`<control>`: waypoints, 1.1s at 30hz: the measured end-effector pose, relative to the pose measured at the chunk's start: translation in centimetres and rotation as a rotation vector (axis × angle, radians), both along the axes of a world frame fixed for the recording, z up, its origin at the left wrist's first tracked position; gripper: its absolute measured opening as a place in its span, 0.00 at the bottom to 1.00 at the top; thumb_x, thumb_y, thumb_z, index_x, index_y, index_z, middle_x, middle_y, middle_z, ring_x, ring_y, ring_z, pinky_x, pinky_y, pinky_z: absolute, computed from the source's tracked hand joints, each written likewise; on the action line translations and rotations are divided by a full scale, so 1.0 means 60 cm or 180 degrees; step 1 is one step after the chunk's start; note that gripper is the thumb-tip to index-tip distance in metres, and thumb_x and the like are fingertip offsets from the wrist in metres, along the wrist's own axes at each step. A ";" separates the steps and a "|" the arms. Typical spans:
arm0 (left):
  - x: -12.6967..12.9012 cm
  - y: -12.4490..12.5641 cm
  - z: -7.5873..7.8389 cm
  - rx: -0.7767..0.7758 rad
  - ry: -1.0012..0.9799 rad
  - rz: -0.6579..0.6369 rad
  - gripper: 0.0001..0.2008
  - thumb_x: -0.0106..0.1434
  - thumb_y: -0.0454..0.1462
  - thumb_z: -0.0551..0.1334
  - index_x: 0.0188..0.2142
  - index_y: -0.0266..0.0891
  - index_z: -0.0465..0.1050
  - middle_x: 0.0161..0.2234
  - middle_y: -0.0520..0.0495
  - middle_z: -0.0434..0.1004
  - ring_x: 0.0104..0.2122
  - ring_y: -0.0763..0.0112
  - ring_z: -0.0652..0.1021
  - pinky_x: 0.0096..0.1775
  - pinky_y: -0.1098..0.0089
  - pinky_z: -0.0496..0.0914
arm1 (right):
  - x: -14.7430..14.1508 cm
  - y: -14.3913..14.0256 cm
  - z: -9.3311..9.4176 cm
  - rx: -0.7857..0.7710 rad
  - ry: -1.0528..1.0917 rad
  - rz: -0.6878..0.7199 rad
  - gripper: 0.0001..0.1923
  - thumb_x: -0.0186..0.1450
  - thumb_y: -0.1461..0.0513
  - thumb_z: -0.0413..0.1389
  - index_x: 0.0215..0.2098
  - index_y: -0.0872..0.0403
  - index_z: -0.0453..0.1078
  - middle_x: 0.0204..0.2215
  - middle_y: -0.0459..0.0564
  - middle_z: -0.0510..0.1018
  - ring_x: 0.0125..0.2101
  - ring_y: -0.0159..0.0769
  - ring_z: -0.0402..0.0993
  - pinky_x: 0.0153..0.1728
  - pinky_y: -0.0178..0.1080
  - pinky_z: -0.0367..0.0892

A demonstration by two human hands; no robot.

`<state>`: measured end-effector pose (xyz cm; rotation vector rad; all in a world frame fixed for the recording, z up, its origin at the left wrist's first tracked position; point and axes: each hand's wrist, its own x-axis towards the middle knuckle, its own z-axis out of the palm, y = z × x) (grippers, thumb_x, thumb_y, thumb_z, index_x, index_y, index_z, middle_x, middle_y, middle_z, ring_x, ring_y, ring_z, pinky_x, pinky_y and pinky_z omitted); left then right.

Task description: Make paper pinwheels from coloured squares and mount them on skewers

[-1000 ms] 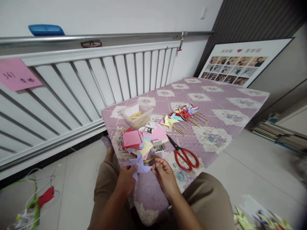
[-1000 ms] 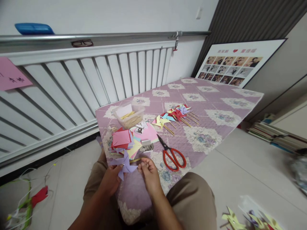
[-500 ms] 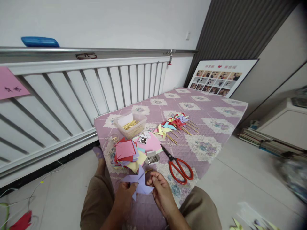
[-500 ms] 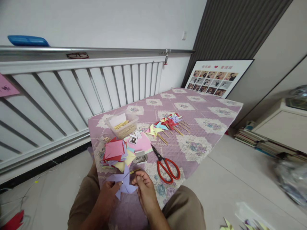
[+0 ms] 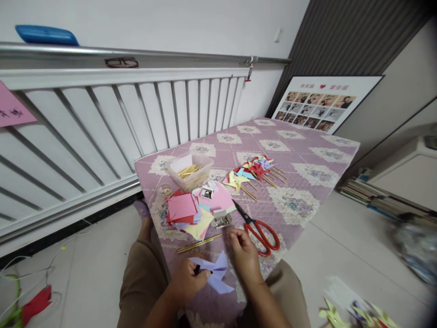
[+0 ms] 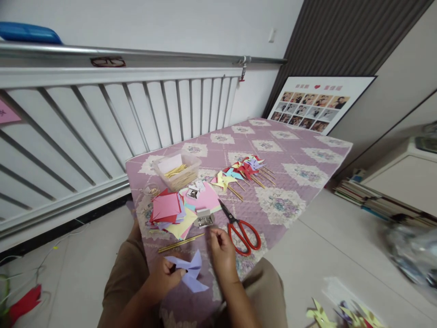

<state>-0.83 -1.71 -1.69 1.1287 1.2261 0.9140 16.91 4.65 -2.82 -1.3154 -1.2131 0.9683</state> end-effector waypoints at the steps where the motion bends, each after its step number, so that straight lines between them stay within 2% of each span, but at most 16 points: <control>1: 0.000 0.000 -0.001 -0.0005 0.0014 -0.0025 0.07 0.52 0.32 0.61 0.30 0.36 0.78 0.25 0.48 0.78 0.26 0.69 0.73 0.30 0.72 0.64 | 0.003 0.006 0.001 0.0110 -0.0244 0.0076 0.08 0.63 0.56 0.56 0.35 0.50 0.72 0.33 0.50 0.76 0.36 0.42 0.71 0.41 0.43 0.65; 4: -0.001 0.002 0.000 -0.0023 -0.0059 -0.0027 0.09 0.53 0.31 0.60 0.31 0.36 0.78 0.27 0.47 0.79 0.28 0.68 0.74 0.31 0.72 0.65 | 0.000 0.015 0.008 0.0390 -0.0911 0.0483 0.07 0.61 0.61 0.56 0.35 0.50 0.76 0.35 0.52 0.77 0.40 0.45 0.70 0.45 0.45 0.64; 9: -0.001 0.004 0.010 0.0025 -0.0271 0.0140 0.09 0.52 0.32 0.61 0.32 0.37 0.79 0.29 0.47 0.81 0.30 0.66 0.76 0.33 0.71 0.67 | -0.017 0.020 0.013 0.0558 -0.1789 0.0822 0.10 0.62 0.65 0.54 0.37 0.50 0.77 0.35 0.54 0.76 0.38 0.46 0.67 0.42 0.44 0.62; 13: -0.001 0.005 0.018 0.0102 -0.0235 0.0145 0.09 0.51 0.31 0.61 0.31 0.37 0.80 0.29 0.47 0.81 0.30 0.65 0.76 0.34 0.70 0.67 | -0.014 0.027 0.014 0.0631 -0.2186 0.1013 0.09 0.63 0.64 0.53 0.31 0.51 0.76 0.31 0.53 0.75 0.36 0.44 0.67 0.39 0.42 0.61; 17: -0.001 0.005 0.022 0.0169 -0.0157 0.0063 0.10 0.52 0.31 0.60 0.31 0.37 0.80 0.30 0.47 0.82 0.31 0.65 0.76 0.35 0.70 0.67 | -0.002 0.028 0.014 0.0729 -0.2329 0.1165 0.10 0.64 0.64 0.51 0.30 0.52 0.75 0.32 0.53 0.76 0.36 0.44 0.68 0.41 0.41 0.62; 19: -0.002 0.005 0.023 0.0153 -0.0168 0.0078 0.10 0.52 0.31 0.60 0.32 0.37 0.80 0.31 0.46 0.82 0.31 0.64 0.76 0.35 0.69 0.68 | 0.009 0.022 0.017 0.0758 -0.2328 0.1217 0.10 0.64 0.64 0.51 0.30 0.51 0.74 0.33 0.53 0.76 0.37 0.44 0.69 0.42 0.42 0.63; 22: -0.002 0.004 0.022 0.0202 -0.0214 0.0112 0.10 0.52 0.32 0.60 0.32 0.37 0.80 0.32 0.46 0.83 0.32 0.64 0.77 0.36 0.69 0.68 | 0.032 0.007 0.024 0.0712 -0.2276 0.1204 0.09 0.62 0.64 0.52 0.28 0.51 0.73 0.29 0.52 0.76 0.33 0.43 0.70 0.38 0.42 0.64; 27: -0.007 0.003 0.008 0.0301 -0.0250 0.0154 0.10 0.53 0.32 0.60 0.33 0.37 0.80 0.33 0.46 0.82 0.32 0.65 0.76 0.38 0.69 0.67 | 0.085 -0.035 0.040 0.0539 -0.2058 0.0859 0.07 0.60 0.62 0.52 0.27 0.50 0.72 0.24 0.50 0.76 0.27 0.41 0.71 0.31 0.41 0.65; 30: -0.009 0.002 -0.001 0.0303 -0.0239 0.0182 0.10 0.53 0.33 0.60 0.33 0.37 0.80 0.33 0.46 0.82 0.33 0.65 0.76 0.38 0.69 0.67 | 0.117 -0.059 0.060 0.0165 -0.1410 0.0389 0.06 0.58 0.58 0.55 0.28 0.50 0.73 0.25 0.49 0.77 0.26 0.40 0.71 0.28 0.39 0.66; 33: -0.008 0.003 -0.006 0.0250 -0.0357 0.0332 0.10 0.52 0.34 0.62 0.34 0.36 0.79 0.32 0.46 0.82 0.33 0.64 0.76 0.38 0.68 0.67 | 0.143 -0.078 0.094 -0.0243 -0.0552 -0.0082 0.10 0.52 0.54 0.62 0.29 0.52 0.74 0.23 0.46 0.76 0.24 0.37 0.70 0.26 0.36 0.65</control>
